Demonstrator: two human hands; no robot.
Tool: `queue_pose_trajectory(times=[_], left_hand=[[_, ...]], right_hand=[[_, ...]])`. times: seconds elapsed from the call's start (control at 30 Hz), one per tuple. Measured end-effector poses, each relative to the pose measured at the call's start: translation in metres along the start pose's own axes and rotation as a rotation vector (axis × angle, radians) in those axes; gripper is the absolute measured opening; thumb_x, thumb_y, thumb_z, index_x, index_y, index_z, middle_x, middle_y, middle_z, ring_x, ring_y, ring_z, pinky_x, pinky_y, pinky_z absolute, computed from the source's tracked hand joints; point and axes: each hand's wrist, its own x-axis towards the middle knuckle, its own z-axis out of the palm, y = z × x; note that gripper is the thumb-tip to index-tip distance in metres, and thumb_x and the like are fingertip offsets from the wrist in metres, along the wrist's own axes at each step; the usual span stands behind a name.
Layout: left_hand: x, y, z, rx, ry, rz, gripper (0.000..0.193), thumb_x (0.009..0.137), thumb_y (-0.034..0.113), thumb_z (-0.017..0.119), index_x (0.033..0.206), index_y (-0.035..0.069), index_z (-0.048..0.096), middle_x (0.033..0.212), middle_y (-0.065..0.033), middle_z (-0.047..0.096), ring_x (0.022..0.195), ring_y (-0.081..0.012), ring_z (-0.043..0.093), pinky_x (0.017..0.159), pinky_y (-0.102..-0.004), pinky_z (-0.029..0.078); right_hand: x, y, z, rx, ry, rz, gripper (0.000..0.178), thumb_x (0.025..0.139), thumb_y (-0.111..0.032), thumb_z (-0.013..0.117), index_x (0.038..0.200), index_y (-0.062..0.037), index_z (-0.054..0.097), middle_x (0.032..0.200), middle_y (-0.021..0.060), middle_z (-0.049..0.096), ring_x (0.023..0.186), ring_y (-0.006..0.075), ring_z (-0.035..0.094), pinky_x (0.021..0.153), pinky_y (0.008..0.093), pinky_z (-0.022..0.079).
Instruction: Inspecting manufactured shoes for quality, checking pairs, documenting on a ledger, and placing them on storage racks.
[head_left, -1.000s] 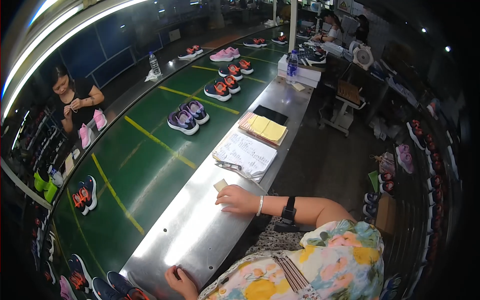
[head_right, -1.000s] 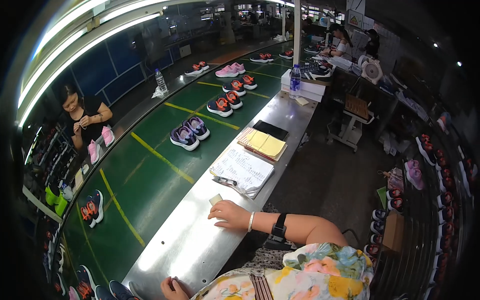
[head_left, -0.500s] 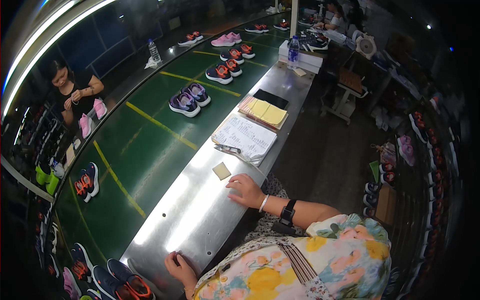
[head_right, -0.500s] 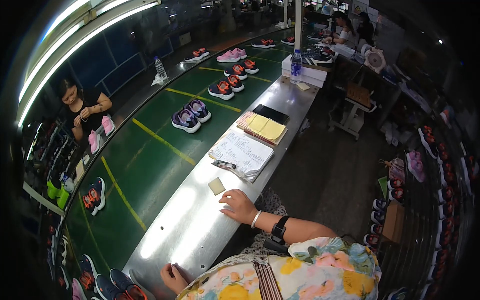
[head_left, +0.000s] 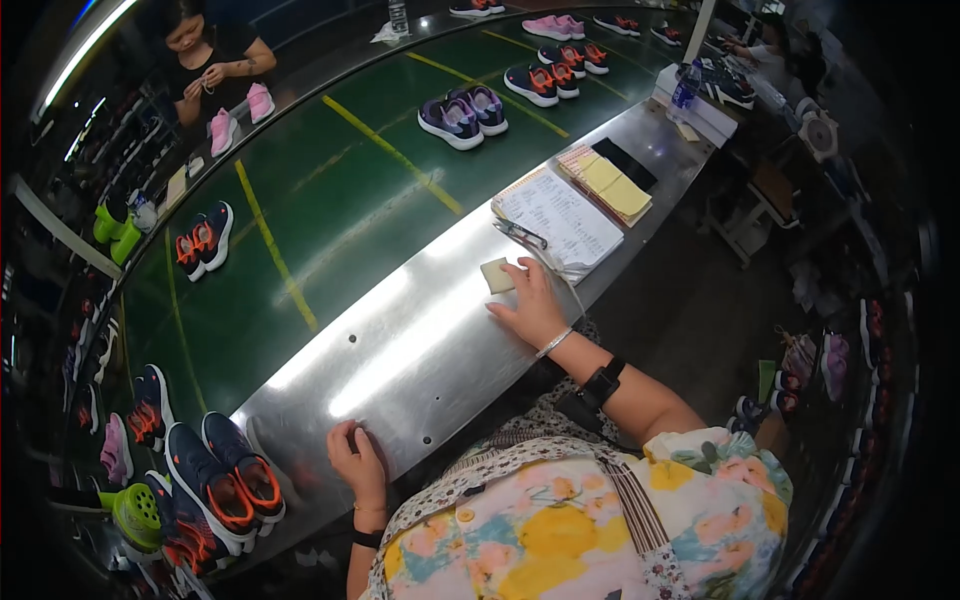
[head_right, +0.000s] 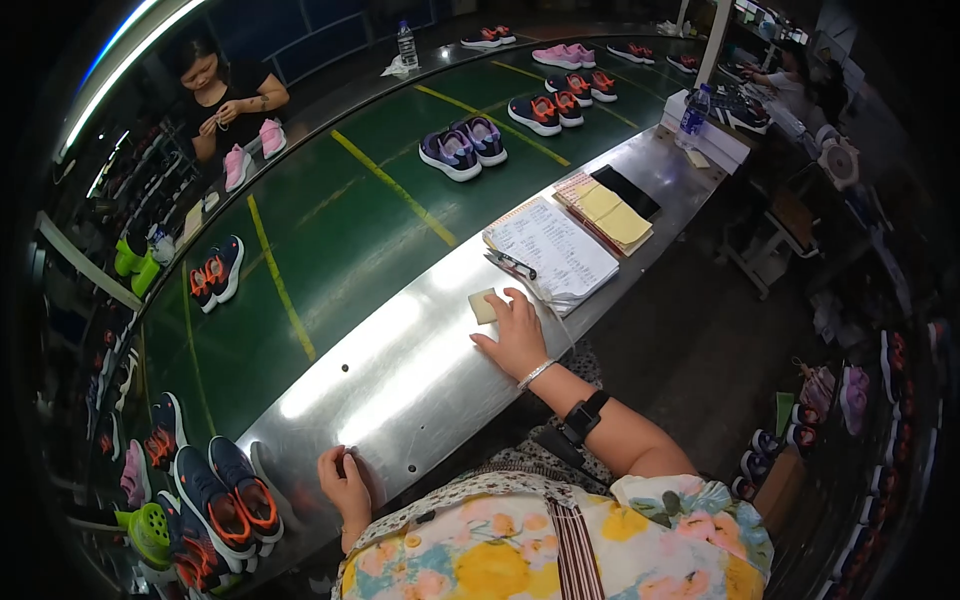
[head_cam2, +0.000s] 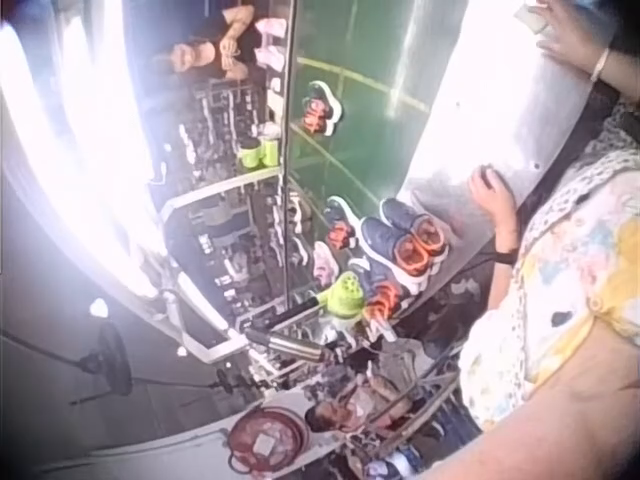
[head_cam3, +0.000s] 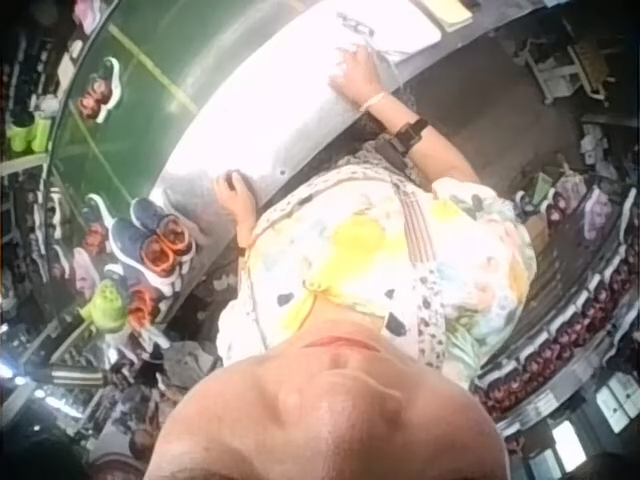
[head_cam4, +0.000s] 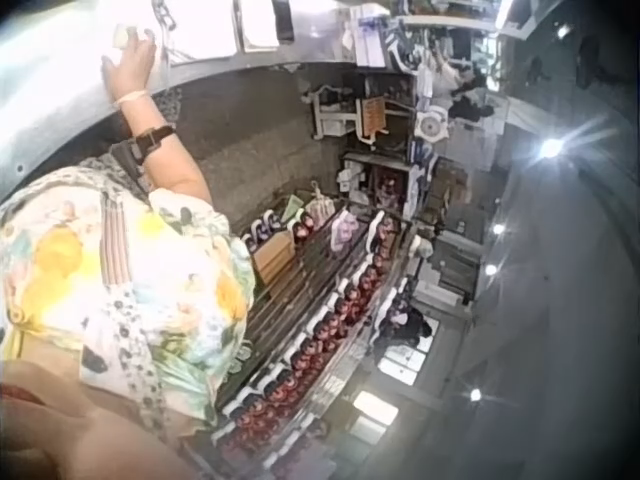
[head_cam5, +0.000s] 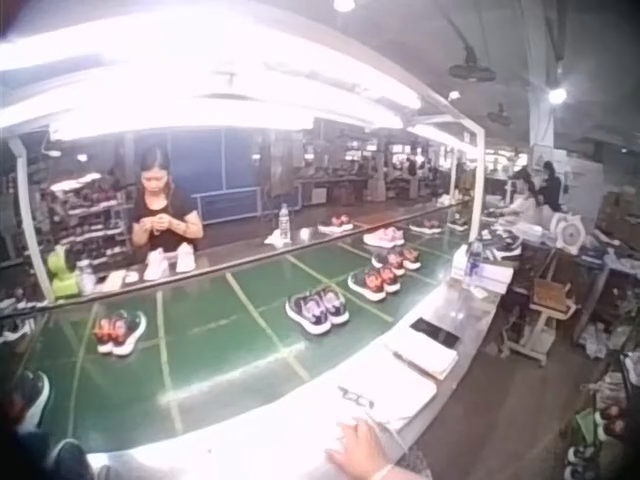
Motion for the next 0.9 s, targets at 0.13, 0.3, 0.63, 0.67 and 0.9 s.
queue_pose_trajectory(times=[0.13, 0.3, 0.63, 0.67, 0.9], left_hand=[[-0.002, 0.000, -0.002, -0.016, 0.007, 0.014, 0.013, 0.079, 0.003, 0.053, 0.090, -0.002, 0.057, 0.091, -0.0139, 0.055, 0.084, -0.0285, 0.054, 0.077, -0.0354, 0.043], [-0.002, 0.000, -0.001, -0.004, -0.010, 0.031, 0.012, 0.081, 0.002, 0.052, 0.091, -0.002, 0.057, 0.093, -0.0121, 0.054, 0.084, -0.0245, 0.054, 0.077, -0.0321, 0.043], [-0.001, 0.006, -0.006, 0.068, 0.026, -0.013, 0.011, 0.078, 0.007, 0.055, 0.087, 0.003, 0.059, 0.088, -0.0113, 0.058, 0.084, -0.0281, 0.055, 0.078, -0.0365, 0.039], [0.000, 0.007, -0.005, 0.078, 0.037, -0.013, 0.011, 0.077, 0.008, 0.056, 0.087, 0.004, 0.060, 0.088, -0.0105, 0.059, 0.084, -0.0273, 0.056, 0.078, -0.0360, 0.039], [-0.003, 0.000, 0.000, 0.105, 0.109, 0.018, 0.010, 0.077, 0.007, 0.056, 0.086, 0.005, 0.060, 0.086, -0.0097, 0.059, 0.083, -0.0266, 0.056, 0.076, -0.0356, 0.041]], right_hand=[[0.010, -0.006, 0.012, -0.177, -0.057, 0.006, 0.056, 0.068, -0.026, 0.071, 0.116, -0.0084, 0.048, 0.120, 0.0181, 0.041, 0.105, 0.0346, 0.045, 0.089, 0.0426, 0.038], [0.019, 0.000, 0.012, -0.170, -0.085, 0.024, 0.047, 0.065, -0.013, 0.067, 0.109, -0.0084, 0.053, 0.115, 0.0169, 0.045, 0.099, 0.0343, 0.048, 0.084, 0.0417, 0.042], [0.034, -0.022, -0.014, 0.161, 0.365, -0.330, 0.038, 0.069, -0.003, 0.063, 0.104, -0.0058, 0.050, 0.117, 0.0150, 0.042, 0.104, 0.0307, 0.043, 0.088, 0.0392, 0.039], [0.031, -0.018, -0.015, 0.156, 0.377, -0.329, 0.038, 0.069, -0.002, 0.063, 0.104, -0.0051, 0.049, 0.116, 0.0157, 0.042, 0.104, 0.0320, 0.043, 0.088, 0.0400, 0.038], [0.019, 0.017, 0.001, -0.172, -0.160, -0.209, 0.033, 0.072, -0.007, 0.064, 0.104, -0.0032, 0.053, 0.110, 0.0180, 0.048, 0.102, 0.0351, 0.047, 0.088, 0.0428, 0.038]])
